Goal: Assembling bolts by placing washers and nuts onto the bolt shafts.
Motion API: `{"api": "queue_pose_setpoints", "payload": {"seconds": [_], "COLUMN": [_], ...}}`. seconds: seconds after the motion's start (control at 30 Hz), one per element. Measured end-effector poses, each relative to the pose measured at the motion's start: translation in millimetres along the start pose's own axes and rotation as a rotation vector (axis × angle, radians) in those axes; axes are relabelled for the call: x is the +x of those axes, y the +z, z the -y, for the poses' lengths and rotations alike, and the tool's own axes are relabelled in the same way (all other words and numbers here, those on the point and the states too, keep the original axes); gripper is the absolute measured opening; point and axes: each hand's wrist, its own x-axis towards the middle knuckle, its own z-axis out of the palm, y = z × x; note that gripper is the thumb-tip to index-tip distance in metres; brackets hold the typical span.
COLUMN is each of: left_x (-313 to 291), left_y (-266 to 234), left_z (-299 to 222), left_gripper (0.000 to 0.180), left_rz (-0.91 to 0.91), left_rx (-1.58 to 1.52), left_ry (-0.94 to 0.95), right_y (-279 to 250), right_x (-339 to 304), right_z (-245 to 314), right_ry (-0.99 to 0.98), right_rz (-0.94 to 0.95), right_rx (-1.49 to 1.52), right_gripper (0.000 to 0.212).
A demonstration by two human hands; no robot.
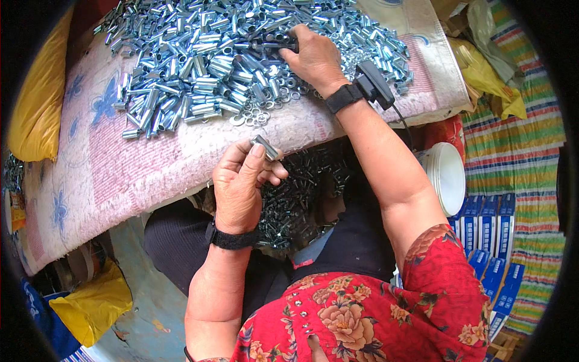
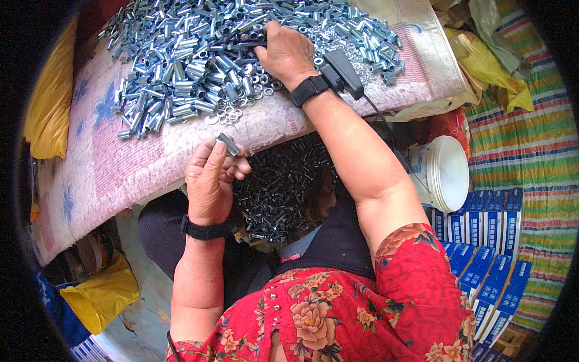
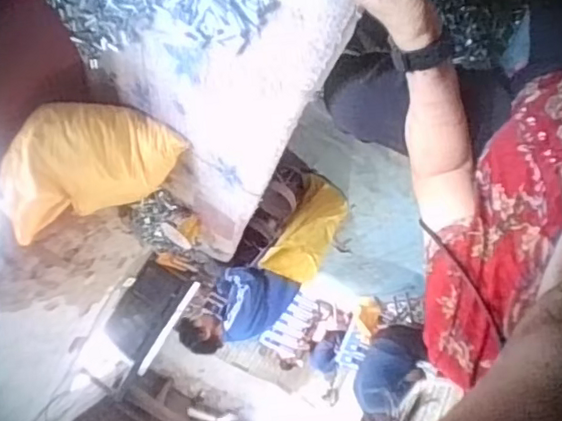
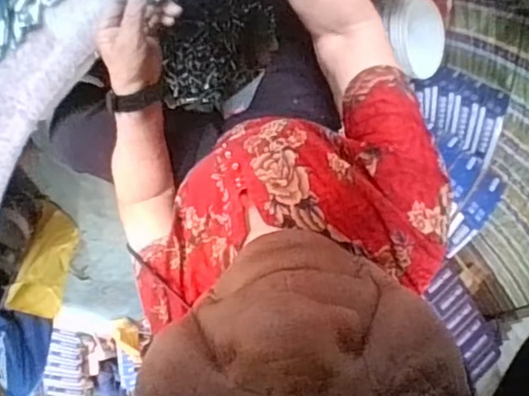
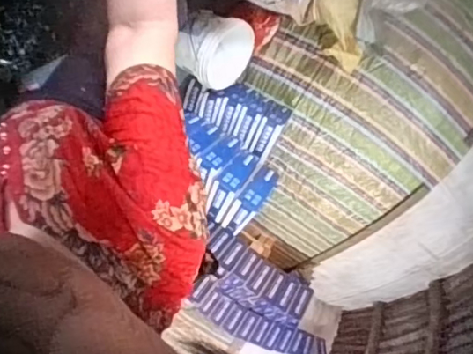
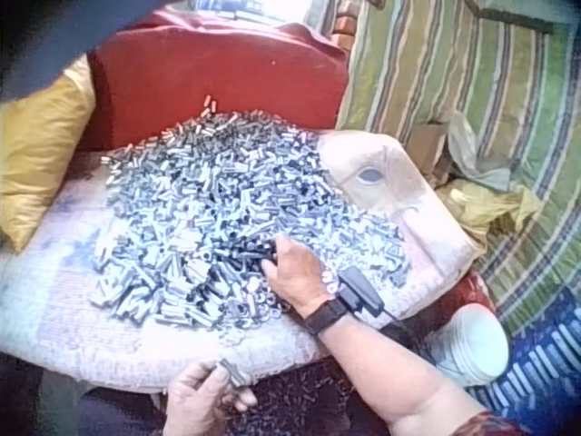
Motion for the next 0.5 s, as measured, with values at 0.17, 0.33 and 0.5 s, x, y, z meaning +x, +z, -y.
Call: {"api": "queue_pose_setpoints", "payload": {"seconds": [0.17,0.33,0.5], "left_x": [3,3,-3], "left_y": [12,5,0], "left_z": [-3,1,14], "left_gripper": [0.016,0.023,0.032], "left_rz": [-0.033,-0.122,-0.178], "left_rx": [-0.031,0.000,0.241], "left_ry": [-0.033,-0.027,0.087], "right_y": [7,9,-61], "right_x": [-2,-14,-94], "right_z": [-13,-13,12], "right_ry": [-0.164,-0.233,-0.102], "right_rz": [-0.191,-0.235,-0.240], "right_rx": [0.040,0.152,0.711], "right_gripper": [0.016,0.010,0.009]}}
